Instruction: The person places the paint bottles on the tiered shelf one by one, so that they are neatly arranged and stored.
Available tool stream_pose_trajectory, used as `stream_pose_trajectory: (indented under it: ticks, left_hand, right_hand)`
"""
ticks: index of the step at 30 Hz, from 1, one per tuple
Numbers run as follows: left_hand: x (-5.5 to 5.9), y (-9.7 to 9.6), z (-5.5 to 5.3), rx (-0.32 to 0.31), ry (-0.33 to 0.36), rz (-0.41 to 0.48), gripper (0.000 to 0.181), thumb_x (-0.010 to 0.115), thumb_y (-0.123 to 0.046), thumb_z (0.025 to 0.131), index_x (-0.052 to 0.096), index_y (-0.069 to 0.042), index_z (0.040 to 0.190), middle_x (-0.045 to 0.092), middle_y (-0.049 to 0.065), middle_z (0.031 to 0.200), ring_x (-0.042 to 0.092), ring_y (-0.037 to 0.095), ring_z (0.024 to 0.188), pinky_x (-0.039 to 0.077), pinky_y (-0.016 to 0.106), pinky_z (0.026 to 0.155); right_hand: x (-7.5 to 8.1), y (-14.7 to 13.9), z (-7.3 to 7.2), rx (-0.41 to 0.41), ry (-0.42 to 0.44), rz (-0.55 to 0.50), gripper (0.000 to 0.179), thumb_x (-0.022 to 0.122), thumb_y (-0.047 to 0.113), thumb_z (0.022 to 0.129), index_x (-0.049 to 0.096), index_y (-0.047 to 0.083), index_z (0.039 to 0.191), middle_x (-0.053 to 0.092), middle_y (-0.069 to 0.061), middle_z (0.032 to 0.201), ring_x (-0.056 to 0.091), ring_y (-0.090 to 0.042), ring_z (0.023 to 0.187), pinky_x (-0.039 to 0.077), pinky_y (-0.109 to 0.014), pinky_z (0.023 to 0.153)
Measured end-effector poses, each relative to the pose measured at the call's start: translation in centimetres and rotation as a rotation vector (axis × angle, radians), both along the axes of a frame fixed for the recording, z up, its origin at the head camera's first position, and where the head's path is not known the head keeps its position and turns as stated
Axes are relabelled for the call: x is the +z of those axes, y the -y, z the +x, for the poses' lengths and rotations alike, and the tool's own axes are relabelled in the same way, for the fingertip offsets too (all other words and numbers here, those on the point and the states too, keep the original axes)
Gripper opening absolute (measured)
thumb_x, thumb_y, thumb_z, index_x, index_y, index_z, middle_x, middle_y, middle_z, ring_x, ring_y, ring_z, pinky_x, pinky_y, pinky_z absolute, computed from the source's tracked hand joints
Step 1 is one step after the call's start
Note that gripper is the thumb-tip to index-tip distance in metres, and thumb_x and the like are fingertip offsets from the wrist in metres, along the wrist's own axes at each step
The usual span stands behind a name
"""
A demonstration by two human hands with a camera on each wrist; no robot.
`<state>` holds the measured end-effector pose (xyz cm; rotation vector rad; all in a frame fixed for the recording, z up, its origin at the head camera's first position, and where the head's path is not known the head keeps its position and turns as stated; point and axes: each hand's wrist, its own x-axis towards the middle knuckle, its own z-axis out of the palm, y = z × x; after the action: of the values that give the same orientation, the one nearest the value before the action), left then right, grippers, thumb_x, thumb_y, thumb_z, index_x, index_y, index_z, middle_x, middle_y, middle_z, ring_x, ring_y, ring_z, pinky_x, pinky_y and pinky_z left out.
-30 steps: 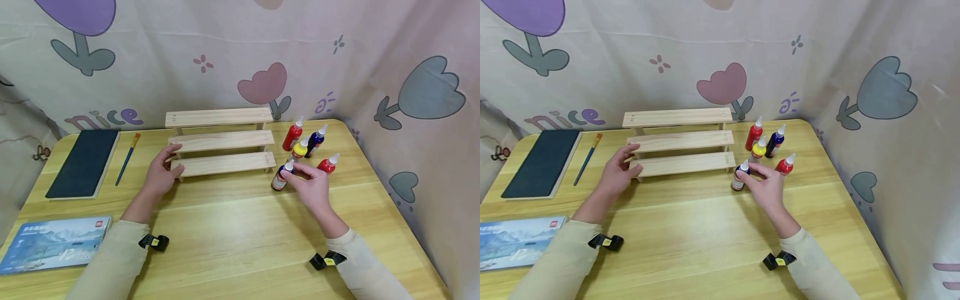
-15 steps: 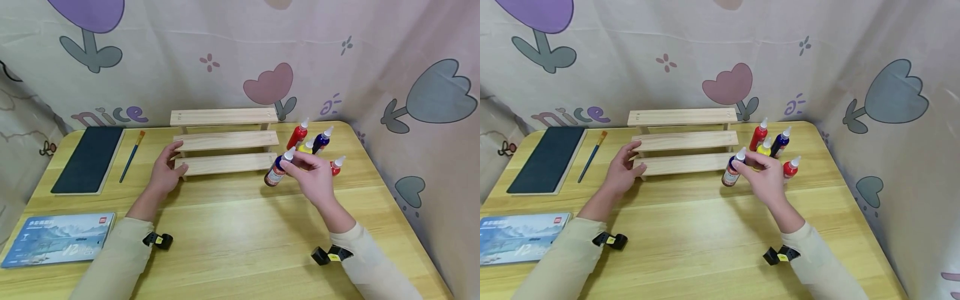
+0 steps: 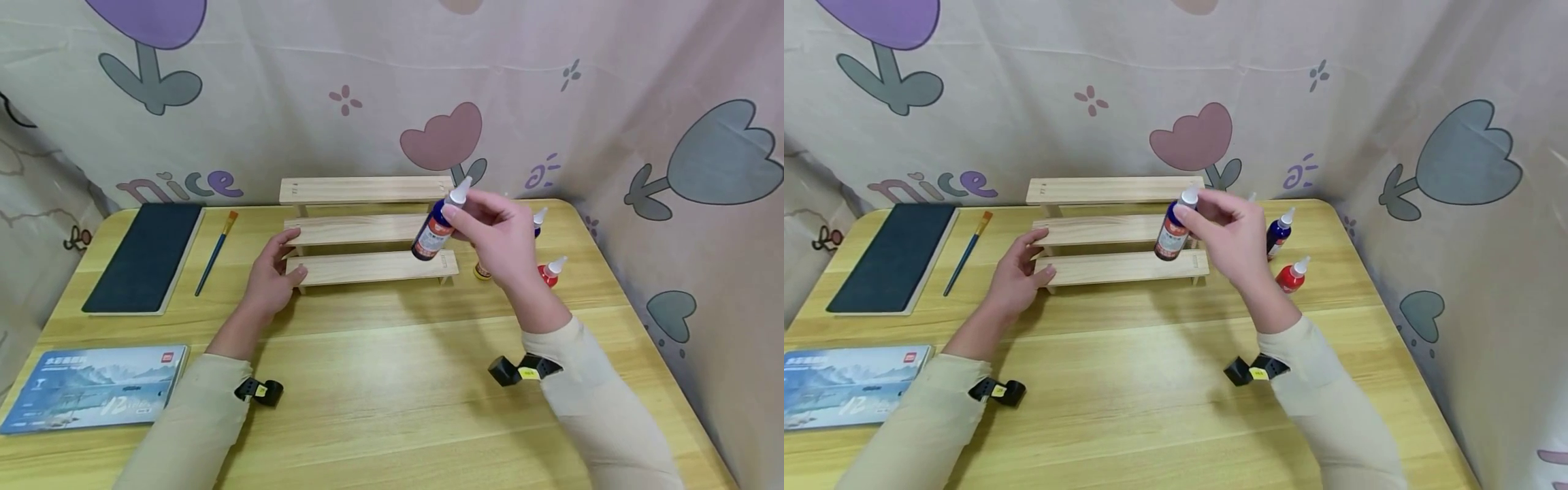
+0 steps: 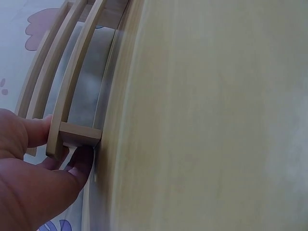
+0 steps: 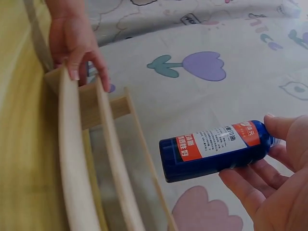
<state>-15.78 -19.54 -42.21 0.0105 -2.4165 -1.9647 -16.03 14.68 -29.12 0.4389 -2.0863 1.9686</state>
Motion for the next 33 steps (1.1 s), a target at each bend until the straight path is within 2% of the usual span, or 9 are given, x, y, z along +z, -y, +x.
stream_pose_trajectory:
  ticks: [8, 12, 20, 25, 33]
  left_hand:
    - [-0.2, 0.0, 0.0, -0.002, -0.017, 0.005, 0.069, 0.056, 0.016, 0.093, 0.042, -0.018, 0.151, 0.04, 0.011, 0.152, 0.036, 0.029, 0.139, 0.025, 0.046, 0.115]
    - [-0.3, 0.0, 0.0, -0.003, -0.03, 0.009, 0.068, 0.056, 0.015, 0.094, 0.042, -0.019, 0.151, 0.039, 0.011, 0.153, 0.035, 0.028, 0.14, 0.023, 0.045, 0.116]
    - [-0.6, 0.0, -0.1, -0.001, -0.058, 0.0, 0.068, 0.055, 0.015, 0.094, 0.042, -0.019, 0.152, 0.036, 0.008, 0.155, 0.032, 0.029, 0.141, 0.02, 0.044, 0.117]
    - [-0.7, 0.0, 0.0, -0.004, -0.062, -0.01, 0.068, 0.056, 0.015, 0.094, 0.041, -0.018, 0.152, 0.035, 0.007, 0.156, 0.032, 0.029, 0.141, 0.021, 0.045, 0.117]
    - [-0.8, 0.0, 0.1, -0.004, -0.06, -0.032, 0.068, 0.056, 0.014, 0.094, 0.041, -0.02, 0.152, 0.034, 0.004, 0.157, 0.033, 0.029, 0.141, 0.021, 0.046, 0.117]
  right_hand:
    - [2.3, 2.3, -2.6, 0.036, 0.001, -0.046, 0.023, 0.079, 0.006, 0.086, 0.076, -0.001, 0.108, 0.073, -0.016, 0.094, 0.071, -0.026, 0.085, 0.059, -0.038, 0.07]
    - [3.3, 3.5, -4.1, 0.061, 0.003, -0.022, 0.023, 0.079, 0.007, 0.087, 0.076, 0.0, 0.109, 0.074, -0.015, 0.097, 0.071, -0.027, 0.088, 0.06, -0.038, 0.071]
    - [5.1, 6.2, -7.1, 0.188, 0.031, 0.0, 0.024, 0.078, 0.006, 0.087, 0.076, 0.0, 0.111, 0.073, -0.014, 0.1, 0.07, -0.026, 0.094, 0.059, -0.04, 0.077]
    - [5.3, 8.3, -8.6, 0.265, 0.061, -0.021, 0.025, 0.076, 0.003, 0.088, 0.074, -0.002, 0.113, 0.073, -0.015, 0.101, 0.069, -0.027, 0.096, 0.058, -0.041, 0.078]
    - [4.9, 11.7, -10.7, 0.269, 0.192, 0.044, 0.031, 0.078, 0.012, 0.088, 0.074, 0.007, 0.118, 0.072, -0.007, 0.107, 0.068, -0.02, 0.102, 0.058, -0.037, 0.079]
